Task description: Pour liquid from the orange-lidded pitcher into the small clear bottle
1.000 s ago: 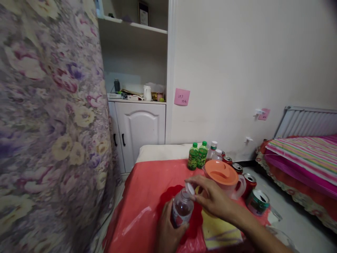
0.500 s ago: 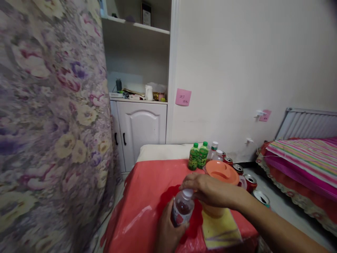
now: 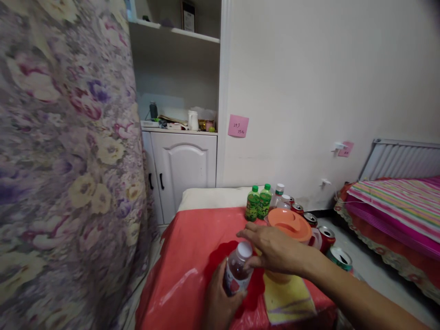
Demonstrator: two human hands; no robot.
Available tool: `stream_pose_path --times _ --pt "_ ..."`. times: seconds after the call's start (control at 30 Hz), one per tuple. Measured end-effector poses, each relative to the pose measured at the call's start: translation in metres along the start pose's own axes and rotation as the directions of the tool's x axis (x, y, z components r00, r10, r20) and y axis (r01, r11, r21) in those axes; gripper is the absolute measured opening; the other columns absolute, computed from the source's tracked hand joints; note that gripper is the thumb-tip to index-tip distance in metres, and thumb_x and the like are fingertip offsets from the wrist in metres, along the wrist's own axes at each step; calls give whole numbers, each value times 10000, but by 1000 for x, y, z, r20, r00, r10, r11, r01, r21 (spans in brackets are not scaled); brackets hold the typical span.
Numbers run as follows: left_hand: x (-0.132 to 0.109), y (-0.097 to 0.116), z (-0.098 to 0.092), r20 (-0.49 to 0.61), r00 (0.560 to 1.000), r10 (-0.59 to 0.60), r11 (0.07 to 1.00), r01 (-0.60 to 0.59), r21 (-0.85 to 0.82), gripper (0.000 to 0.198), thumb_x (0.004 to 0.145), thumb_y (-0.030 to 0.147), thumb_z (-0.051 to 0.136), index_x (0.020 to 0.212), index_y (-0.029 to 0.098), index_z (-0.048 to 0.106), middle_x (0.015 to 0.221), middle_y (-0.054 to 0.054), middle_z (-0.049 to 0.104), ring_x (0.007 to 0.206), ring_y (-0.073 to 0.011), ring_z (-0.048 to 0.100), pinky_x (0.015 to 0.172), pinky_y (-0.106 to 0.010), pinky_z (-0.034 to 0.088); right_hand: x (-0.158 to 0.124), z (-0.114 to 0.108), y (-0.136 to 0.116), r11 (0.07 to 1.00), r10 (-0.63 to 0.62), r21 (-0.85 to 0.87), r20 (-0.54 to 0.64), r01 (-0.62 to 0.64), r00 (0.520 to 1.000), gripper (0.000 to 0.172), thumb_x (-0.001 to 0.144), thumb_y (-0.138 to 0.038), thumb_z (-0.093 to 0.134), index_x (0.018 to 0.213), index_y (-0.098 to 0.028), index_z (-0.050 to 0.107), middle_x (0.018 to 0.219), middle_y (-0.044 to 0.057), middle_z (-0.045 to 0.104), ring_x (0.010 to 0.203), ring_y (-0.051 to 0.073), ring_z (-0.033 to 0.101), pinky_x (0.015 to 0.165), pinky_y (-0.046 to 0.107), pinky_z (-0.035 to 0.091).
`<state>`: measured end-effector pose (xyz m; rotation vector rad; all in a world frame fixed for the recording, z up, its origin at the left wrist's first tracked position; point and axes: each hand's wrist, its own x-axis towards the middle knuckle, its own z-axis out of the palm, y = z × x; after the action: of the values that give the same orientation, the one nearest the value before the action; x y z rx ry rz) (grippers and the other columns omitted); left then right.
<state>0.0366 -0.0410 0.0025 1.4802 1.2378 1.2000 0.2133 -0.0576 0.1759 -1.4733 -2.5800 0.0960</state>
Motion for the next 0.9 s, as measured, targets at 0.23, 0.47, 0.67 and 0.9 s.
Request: stream_pose_path --times 0.23,0.47,0.67,0.9 --pt "1 -4 1 -18 1000 23 1000 -23 -7 685 527 185 708 1209 220 663 1209 -106 737 1179 -348 651 986 -463 549 0 1 -4 1000 18 -2 -23 -18 1000 197 845 -275 657 1025 -196 648 988 54 695 831 202 660 660 292 405" --pt "-2 3 -1 16 1000 -5 999 6 -32 688 567 152 685 1251 195 634 1230 -107 726 1186 -317 651 1016 -447 531 0 -3 -8 998 33 60 -19 -32 999 254 847 -318 666 1075 -214 625 1118 64 666 932 221 669 688 292 421" --pt "-2 4 -2 -1 1000 -16 999 16 -45 699 550 144 687 1244 214 645 1230 -95 729 1203 -320 643 1022 -445 530 3 2 -7 994 101 52 -23 -99 995 235 828 -318 674 1022 -190 638 1009 67 693 874 243 678 694 321 447" --pt "-1 2 -2 21 999 -40 998 41 -52 694 549 148 702 1239 206 649 1221 -92 739 1192 -321 649 1019 -428 529 2 5 -7 991 40 129 -22 -37 999 367 844 -301 655 1198 -221 603 1161 81 659 1007 250 665 825 345 475"
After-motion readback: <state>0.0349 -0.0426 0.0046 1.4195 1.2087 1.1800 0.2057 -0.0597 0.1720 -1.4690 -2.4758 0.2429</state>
